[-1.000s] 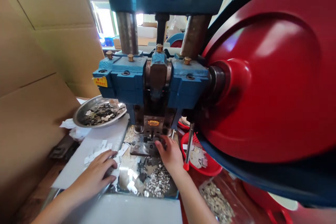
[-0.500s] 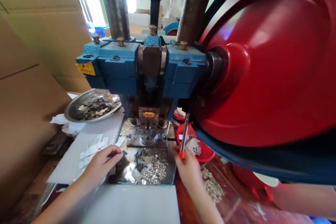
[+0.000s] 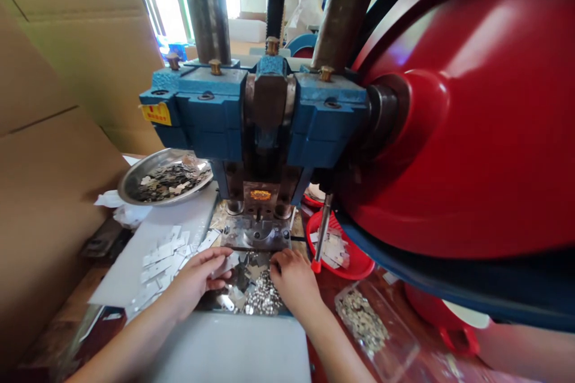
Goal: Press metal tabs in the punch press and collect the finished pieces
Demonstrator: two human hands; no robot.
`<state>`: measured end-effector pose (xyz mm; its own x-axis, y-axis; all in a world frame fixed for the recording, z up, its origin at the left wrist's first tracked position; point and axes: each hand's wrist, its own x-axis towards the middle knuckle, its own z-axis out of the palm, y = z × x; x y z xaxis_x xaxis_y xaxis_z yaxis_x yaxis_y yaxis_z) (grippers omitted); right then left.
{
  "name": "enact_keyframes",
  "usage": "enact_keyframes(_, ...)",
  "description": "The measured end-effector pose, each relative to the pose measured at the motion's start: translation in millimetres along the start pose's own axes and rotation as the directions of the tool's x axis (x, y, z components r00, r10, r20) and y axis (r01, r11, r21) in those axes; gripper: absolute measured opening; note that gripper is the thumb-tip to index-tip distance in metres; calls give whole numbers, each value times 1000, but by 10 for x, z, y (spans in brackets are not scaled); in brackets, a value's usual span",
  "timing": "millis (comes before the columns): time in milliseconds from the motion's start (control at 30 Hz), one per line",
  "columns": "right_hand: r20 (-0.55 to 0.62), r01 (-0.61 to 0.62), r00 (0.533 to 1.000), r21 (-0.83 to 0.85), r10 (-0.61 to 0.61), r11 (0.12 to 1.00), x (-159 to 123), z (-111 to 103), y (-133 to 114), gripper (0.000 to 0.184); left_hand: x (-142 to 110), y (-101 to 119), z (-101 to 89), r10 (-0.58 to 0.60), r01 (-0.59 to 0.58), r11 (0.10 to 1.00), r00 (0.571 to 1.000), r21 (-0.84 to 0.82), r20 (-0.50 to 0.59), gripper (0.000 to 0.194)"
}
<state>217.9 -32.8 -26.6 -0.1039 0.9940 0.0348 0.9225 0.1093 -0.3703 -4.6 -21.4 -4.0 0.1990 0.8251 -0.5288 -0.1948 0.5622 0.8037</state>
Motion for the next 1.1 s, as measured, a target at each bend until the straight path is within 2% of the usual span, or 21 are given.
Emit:
enact_keyframes(67, -47, 18, 999, 35, -16, 999, 8, -21, -10, 15, 4, -7, -12, -7, 7, 1000, 1000, -13, -1, 24)
enact_keyframes(133, -155, 64, 987, 84, -51, 994, 51, -79, -42, 14, 8, -11, -20, -21, 21, 999, 1000, -36, 4, 22)
enact_keyframes(200, -277, 134, 955, 106, -100, 985, 148, -156, -98, 14, 11, -4, -20, -46, 47, 996, 999, -78, 15, 23)
enact_keyframes(267, -345, 191, 926, 76, -154, 979, 294, -221, -167, 16, 14, 21, -5, -68, 72, 988, 997, -137, 33, 25)
enact_keyframes(433, -319, 211, 919, -96, -231, 973, 619, -252, -254, 22, 6, 157, 84, -59, 79, 967, 994, -243, 87, 30)
enact_keyframes(533, -310, 238, 913, -119, -264, 964, 621, -238, -204, 23, 4, 231, 135, -62, 92, 958, 991, -272, 116, 35)
enact_keyframes(633, -348, 300, 890, -35, -293, 953, 510, -247, -154, 24, 12, 259, 163, -64, 101, 953, 989, -286, 136, 38)
enact_keyframes(700, -380, 320, 883, 58, -275, 946, 412, -263, -169, 25, 18, 257, 173, -68, 109, 950, 987, -293, 145, 38)
enact_keyframes(800, -307, 292, 926, 211, -220, 933, 279, -270, -266, 27, 18, 249, 191, -64, 108, 946, 986, -305, 152, 35)
enact_keyframes(900, -193, 190, 973, 356, -127, 915, 190, -220, -380, 31, 18, 234, 225, -55, 95, 950, 989, -297, 140, 27)
enact_keyframes(967, -150, 108, 988, 490, -38, 865, 148, -151, -435, 31, 25, 214, 251, -54, 89, 945, 992, -315, 117, 22)
enact_keyframes(1033, -130, 50, 991, 595, 35, 802, 105, -78, -480, 30, 34, 193, 276, -76, 127, 904, 987, -407, 140, 14)
enact_keyframes(1100, -172, 56, 983, 603, 60, 796, 56, -27, -530, 26, 36, 184, 298, -96, 193, 821, 974, -537, 204, 32)
